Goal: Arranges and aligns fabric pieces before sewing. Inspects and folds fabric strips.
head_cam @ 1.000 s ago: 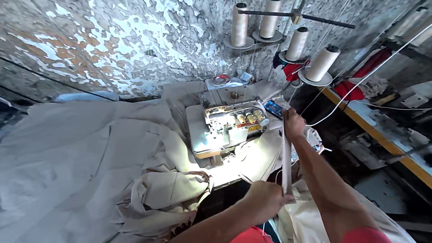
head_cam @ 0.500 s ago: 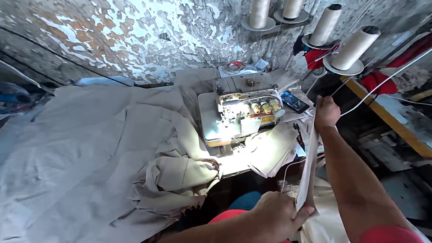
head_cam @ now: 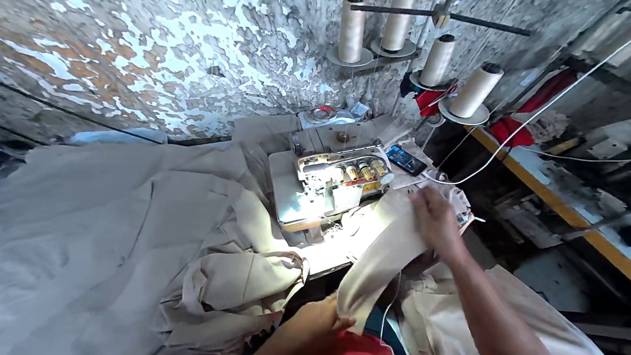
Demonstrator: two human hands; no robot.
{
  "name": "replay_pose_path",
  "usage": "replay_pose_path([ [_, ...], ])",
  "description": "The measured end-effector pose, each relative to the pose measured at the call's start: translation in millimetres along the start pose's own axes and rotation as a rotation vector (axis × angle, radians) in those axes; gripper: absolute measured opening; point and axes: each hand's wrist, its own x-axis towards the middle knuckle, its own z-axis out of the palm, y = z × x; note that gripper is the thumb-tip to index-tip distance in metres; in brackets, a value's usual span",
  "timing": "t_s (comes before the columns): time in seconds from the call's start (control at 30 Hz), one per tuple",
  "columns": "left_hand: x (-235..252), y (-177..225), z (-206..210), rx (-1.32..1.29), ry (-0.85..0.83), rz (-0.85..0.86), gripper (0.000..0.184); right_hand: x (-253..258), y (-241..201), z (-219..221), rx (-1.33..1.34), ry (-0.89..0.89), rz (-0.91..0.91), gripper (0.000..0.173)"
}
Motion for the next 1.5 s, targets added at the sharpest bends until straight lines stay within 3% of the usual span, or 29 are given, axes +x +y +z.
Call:
replay_pose_path([
  [0.07,0.1,0.5,-3.1,-0.045,0.19,0.048,0.093,-39.3,-25.2,20.5,0.026,-0.1,-0.2,0.027],
  [0.13,4.5,9.4,-7.8,-0.194,0.556,0.27,0.098,-63.6,-44.6,40.4,0.1,-0.129,-0.375,0.03],
  [0.2,10.7,21.7,-15.1,-0.341,0.799,0.47,0.066,-69.6,-56.7,50.2,0.209,-0.13,-0.438,0.034],
  [0.27,11.8,30.8,-18.8,-0.466,0.919,0.556,0.029,-63.9,-60.1,44.0,0.323,-0.195,-0.379,0.034],
  [0.37,5.6,33.3,-22.3,-0.616,1.046,0.522,0.015,-52.2,-47.5,26.8,0.6,-0.452,-0.191,0.024],
  [0.43,0.4,35.9,-26.7,-0.671,1.082,0.458,0.011,-54.3,-37.7,27.3,0.781,-0.522,-0.098,0.01],
  [0.5,0.2,39.2,-31.1,-0.675,1.084,0.429,0.009,-59.4,-31.5,35.1,0.898,-0.427,-0.047,0.004],
  [0.63,12.0,34.0,-37.7,-0.431,1.108,0.421,0.021,-57.9,-31.8,51.7,0.991,-0.182,0.071,0.014],
  [0.8,8.5,31.6,-50.4,0.092,1.095,0.279,0.034,-49.4,-33.9,54.3,0.908,-0.12,0.06,0.021],
  [0.9,-3.6,32.9,-58.8,0.199,1.084,0.264,0.031,-50.1,-34.8,52.0,0.836,-0.125,-0.015,0.026],
  [1.0,-21.1,29.3,-73.4,0.084,0.913,0.298,0.034,-51.9,-31.9,46.0,0.796,-0.207,-0.11,0.025],
  [1.1,-44.5,30.8,-95.6,-0.222,0.464,0.222,0.036,-51.4,-25.0,39.4,0.762,-0.336,-0.221,0.024],
  [1.17,-54.4,33.1,-103.5,-0.346,0.305,0.199,0.034,-52.3,-23.1,35.9,0.715,-0.403,-0.269,0.023],
  [1.3,-58.5,26.9,-104.1,-0.252,0.298,0.207,0.038,-55.4,-24.0,32.5,0.605,-0.413,-0.354,0.024],
  [1.4,-64.2,28.0,-104.3,-0.324,0.295,0.225,0.034,-57.7,-29.8,24.5,0.677,-0.451,-0.343,0.022],
  [1.5,-60.4,24.0,-95.8,-0.296,0.458,0.325,0.033,-59.1,-33.2,19.0,0.677,-0.447,-0.365,0.023],
])
